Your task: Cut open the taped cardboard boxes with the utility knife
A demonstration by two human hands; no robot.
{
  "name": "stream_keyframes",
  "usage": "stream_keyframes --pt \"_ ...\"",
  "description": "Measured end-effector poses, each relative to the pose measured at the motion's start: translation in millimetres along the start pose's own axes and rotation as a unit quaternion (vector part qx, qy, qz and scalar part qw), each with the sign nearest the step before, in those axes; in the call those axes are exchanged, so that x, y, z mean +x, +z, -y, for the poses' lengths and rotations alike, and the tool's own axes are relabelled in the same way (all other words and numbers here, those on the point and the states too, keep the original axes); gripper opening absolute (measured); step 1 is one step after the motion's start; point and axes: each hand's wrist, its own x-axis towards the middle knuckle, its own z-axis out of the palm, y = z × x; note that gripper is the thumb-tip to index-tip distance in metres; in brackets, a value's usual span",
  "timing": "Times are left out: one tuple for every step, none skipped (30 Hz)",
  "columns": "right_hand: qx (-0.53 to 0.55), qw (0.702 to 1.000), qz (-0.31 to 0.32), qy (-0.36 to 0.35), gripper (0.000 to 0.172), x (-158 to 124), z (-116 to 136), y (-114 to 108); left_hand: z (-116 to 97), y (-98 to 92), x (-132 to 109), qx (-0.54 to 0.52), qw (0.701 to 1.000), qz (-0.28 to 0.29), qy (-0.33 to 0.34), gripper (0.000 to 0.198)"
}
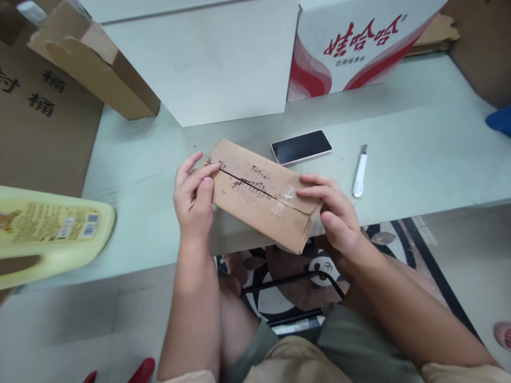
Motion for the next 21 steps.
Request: stream_keyframes --pt "0.012 1.0 0.004 0.001 0.038 -0.6 0.9 -0.4 0.2 -0.3 -0.5 -0.005 1.0 0.003 0.007 0.026" --pt "0.023 1.0 0.008 0.001 0.038 -1.1 1.7 -0.5 0.4 -0.6 -0.9 -0.01 1.0 0.009 0.016 0.026" --pt "0.032 0.999 0.011 0.003 0.037 -1.7 2.5 -0.6 0.4 -0.8 -1.2 -0.015 1.0 0.013 0.023 0.027" --pt "0.039 0.999 0.014 0.006 0.036 -2.1 3.3 -0.4 0.2 -0.9 -1.3 -0.018 0.999 0.016 0.027 0.027" --pt "0.045 0.999 0.016 0.01 0.035 -2.4 4.0 0.0 -0.1 -1.0 -1.4 -0.017 0.999 0.018 0.026 0.028" --pt "0.051 0.998 0.016 0.015 0.035 -2.5 4.4 0.5 -0.6 -1.0 -1.4 -0.014 1.0 0.018 0.022 0.028" --pt "0.058 0.998 0.014 0.02 0.034 -2.6 4.6 1.1 -1.3 -1.0 -1.4 -0.01 1.0 0.019 0.016 0.029" --pt "0.065 0.998 0.012 0.025 0.033 -2.6 4.6 1.7 -2.0 -1.0 -1.4 -0.006 1.0 0.02 0.01 0.029" --pt "0.072 0.997 0.012 0.027 0.032 -2.7 4.3 2.3 -2.6 -1.1 -1.4 -0.003 1.0 0.021 0.008 0.03" --pt "0.08 0.996 0.012 0.028 0.031 -2.8 3.8 2.7 -3.1 -1.3 -1.5 -0.001 1.0 0.023 0.01 0.03" --pt "0.087 0.996 0.011 0.029 0.03 -3.0 3.0 3.0 -3.2 -1.6 -1.6 0.0 1.0 0.027 0.017 0.03" --pt "0.094 0.995 0.012 0.029 0.028 -3.4 2.1 3.1 -2.9 -2.0 -1.7 0.001 0.999 0.031 0.026 0.031" --pt "0.102 0.994 0.012 0.029 0.027 -3.8 1.1 3.0 -2.3 -2.4 -1.8 0.004 0.999 0.036 0.034 0.032" --pt "0.108 0.994 0.012 0.03 0.027 -4.3 0.1 2.8 -1.3 -2.7 -1.9 0.007 0.998 0.039 0.043 0.033" --pt "0.113 0.993 0.012 0.031 0.027 -4.8 -0.9 2.6 -0.2 -2.9 -2.1 0.011 0.998 0.041 0.052 0.035" --pt "0.115 0.993 0.012 0.033 0.027 -5.3 -1.6 2.4 1.0 -3.0 -2.2 0.014 0.997 0.04 0.063 0.036" --pt "0.117 0.992 0.013 0.035 0.027 -5.6 -2.0 2.3 2.1 -2.9 -2.2 0.016 0.996 0.036 0.077 0.036" --pt "0.117 0.992 0.013 0.036 0.027 -5.8 -2.0 2.5 2.9 -2.7 -2.2 0.018 0.995 0.032 0.091 0.035" --pt "0.117 0.992 0.015 0.038 0.027 -5.9 -1.7 2.8 3.4 -2.5 -2.1 0.02 0.994 0.029 0.105 0.034" --pt "0.118 0.992 0.015 0.039 0.027 -5.8 -1.0 3.1 3.5 -2.4 -2.1 0.022 0.993 0.029 0.116 0.032" --pt "0.118 0.992 0.016 0.04 0.027 -5.6 -0.1 3.3 3.5 -2.3 -1.9 0.022 0.992 0.03 0.121 0.031"
